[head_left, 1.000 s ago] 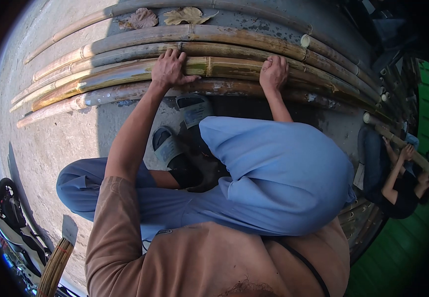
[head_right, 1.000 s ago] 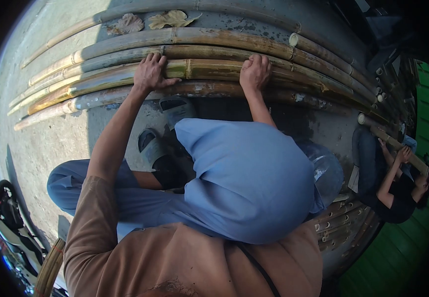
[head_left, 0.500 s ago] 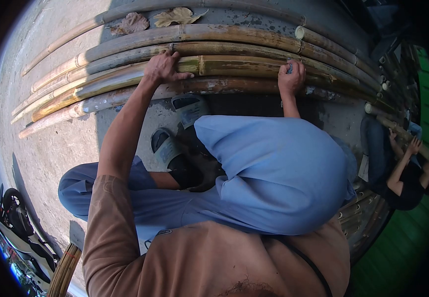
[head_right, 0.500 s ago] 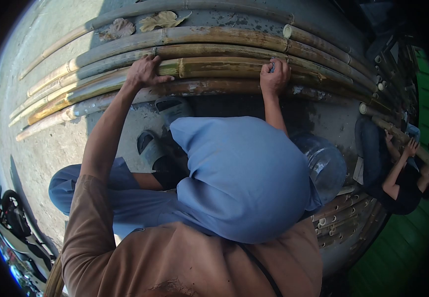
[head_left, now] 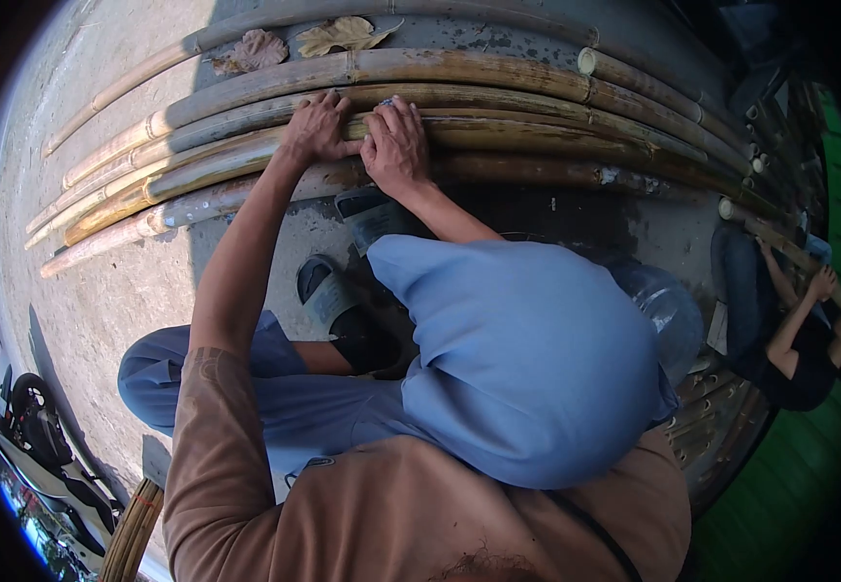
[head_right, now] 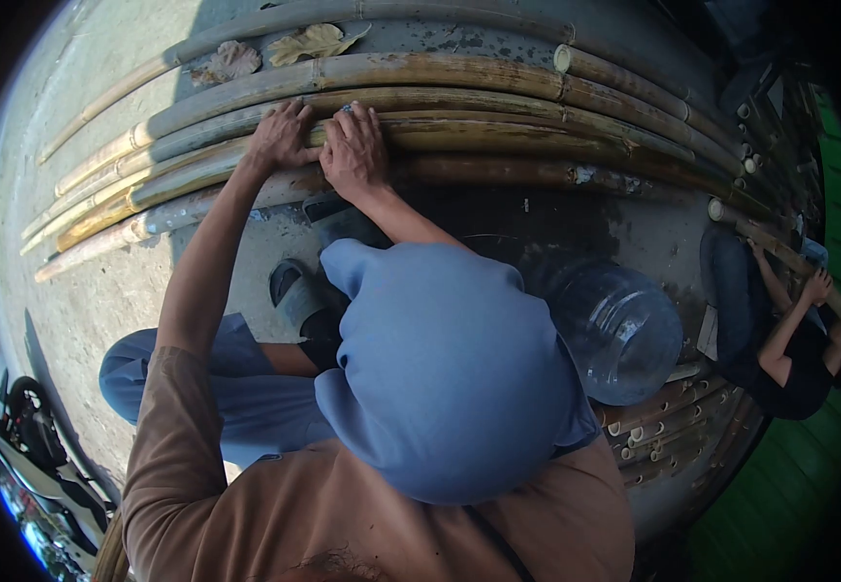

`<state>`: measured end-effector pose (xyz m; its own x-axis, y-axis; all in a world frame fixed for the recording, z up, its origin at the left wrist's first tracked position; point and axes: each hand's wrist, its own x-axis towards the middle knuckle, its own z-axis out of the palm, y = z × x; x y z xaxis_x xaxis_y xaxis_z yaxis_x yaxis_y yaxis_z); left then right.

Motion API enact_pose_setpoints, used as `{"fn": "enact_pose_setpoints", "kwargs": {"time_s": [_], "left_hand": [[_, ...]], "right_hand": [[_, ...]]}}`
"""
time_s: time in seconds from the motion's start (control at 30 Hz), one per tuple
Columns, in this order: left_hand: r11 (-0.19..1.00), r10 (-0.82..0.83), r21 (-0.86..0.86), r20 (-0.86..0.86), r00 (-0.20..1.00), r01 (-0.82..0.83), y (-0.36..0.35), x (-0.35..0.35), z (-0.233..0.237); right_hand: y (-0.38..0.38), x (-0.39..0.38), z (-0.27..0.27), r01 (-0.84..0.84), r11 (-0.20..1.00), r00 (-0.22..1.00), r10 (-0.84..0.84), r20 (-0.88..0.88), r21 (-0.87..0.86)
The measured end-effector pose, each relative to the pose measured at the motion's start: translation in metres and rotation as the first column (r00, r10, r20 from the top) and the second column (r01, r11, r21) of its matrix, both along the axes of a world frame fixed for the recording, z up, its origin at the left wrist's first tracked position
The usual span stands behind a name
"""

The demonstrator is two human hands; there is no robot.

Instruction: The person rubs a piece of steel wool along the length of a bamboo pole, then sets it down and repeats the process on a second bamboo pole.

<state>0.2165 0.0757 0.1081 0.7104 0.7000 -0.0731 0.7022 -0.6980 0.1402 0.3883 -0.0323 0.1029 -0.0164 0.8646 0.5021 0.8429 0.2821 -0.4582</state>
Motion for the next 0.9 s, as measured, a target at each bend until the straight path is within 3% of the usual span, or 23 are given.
{"fn": "enact_pose_setpoints", "kwargs": {"time_s": [0.07, 0.13, 0.23, 0.27, 0.33, 0.4, 0.47, 0.57, 0.6, 0.67, 0.73, 0.8, 0.9], "left_hand": [[0.989, 0.0, 0.148, 0.049, 0.999, -0.007, -0.007, -0.007, -0.014], [0.998, 0.056, 0.041, -0.002, 0.998, -0.056, -0.019, -0.002, 0.004], [0.998, 0.061, 0.011, 0.048, 0.997, -0.062, -0.03, -0.009, 0.016], [0.998, 0.047, 0.027, 0.091, 0.995, -0.05, -0.032, -0.011, 0.017], [0.998, 0.069, -0.011, -0.007, 0.998, -0.069, -0.034, -0.005, 0.026], [0.996, 0.09, 0.023, -0.051, 0.995, -0.089, -0.034, 0.0, 0.027], [0.992, 0.124, -0.025, -0.098, 0.987, -0.127, -0.035, 0.006, 0.031], [0.988, 0.155, 0.01, -0.047, 0.987, -0.155, -0.036, 0.007, 0.025], [0.986, 0.164, 0.015, -0.047, 0.985, -0.163, -0.035, 0.007, 0.025], [0.985, 0.173, 0.028, -0.048, 0.984, -0.172, -0.037, 0.008, 0.022], [0.986, 0.167, 0.003, -0.039, 0.985, -0.167, -0.036, 0.007, 0.019], [0.988, 0.157, -0.003, -0.018, 0.987, -0.157, -0.033, 0.006, 0.018], [0.986, 0.159, -0.039, -0.028, 0.987, -0.16, -0.031, 0.006, 0.022]], "right_hand": [[0.002, 0.001, -0.004, -0.007, 1.0, 1.0, 0.007, 0.027, 0.007], [0.0, 0.033, -0.005, 0.025, 0.999, 0.999, -0.025, -0.026, 0.028], [-0.008, 0.12, -0.008, 0.272, 0.959, 0.961, -0.275, 0.034, 0.077], [-0.013, 0.155, -0.005, 0.388, 0.917, 0.915, -0.395, 0.078, 0.09], [-0.025, 0.235, -0.014, 0.579, 0.811, 0.798, -0.585, 0.143, 0.085], [-0.036, 0.312, -0.024, 0.689, 0.715, 0.681, -0.694, 0.235, 0.116], [-0.036, 0.333, -0.023, 0.749, 0.656, 0.623, -0.745, 0.24, 0.092], [-0.011, 0.259, -0.008, 0.634, 0.767, 0.714, -0.63, 0.306, 0.1], [-0.003, 0.215, -0.002, 0.567, 0.823, 0.799, -0.545, 0.256, -0.018], [0.019, 0.122, -0.007, 0.347, 0.938, 0.925, -0.337, 0.178, -0.027], [0.025, 0.039, 0.0, 0.111, 0.993, 0.985, -0.105, 0.135, -0.036], [0.025, -0.002, 0.006, -0.024, 0.997, 0.985, 0.035, 0.167, -0.068], [0.018, 0.027, 0.007, 0.067, 0.981, 0.996, -0.055, 0.069, -0.182]]}}
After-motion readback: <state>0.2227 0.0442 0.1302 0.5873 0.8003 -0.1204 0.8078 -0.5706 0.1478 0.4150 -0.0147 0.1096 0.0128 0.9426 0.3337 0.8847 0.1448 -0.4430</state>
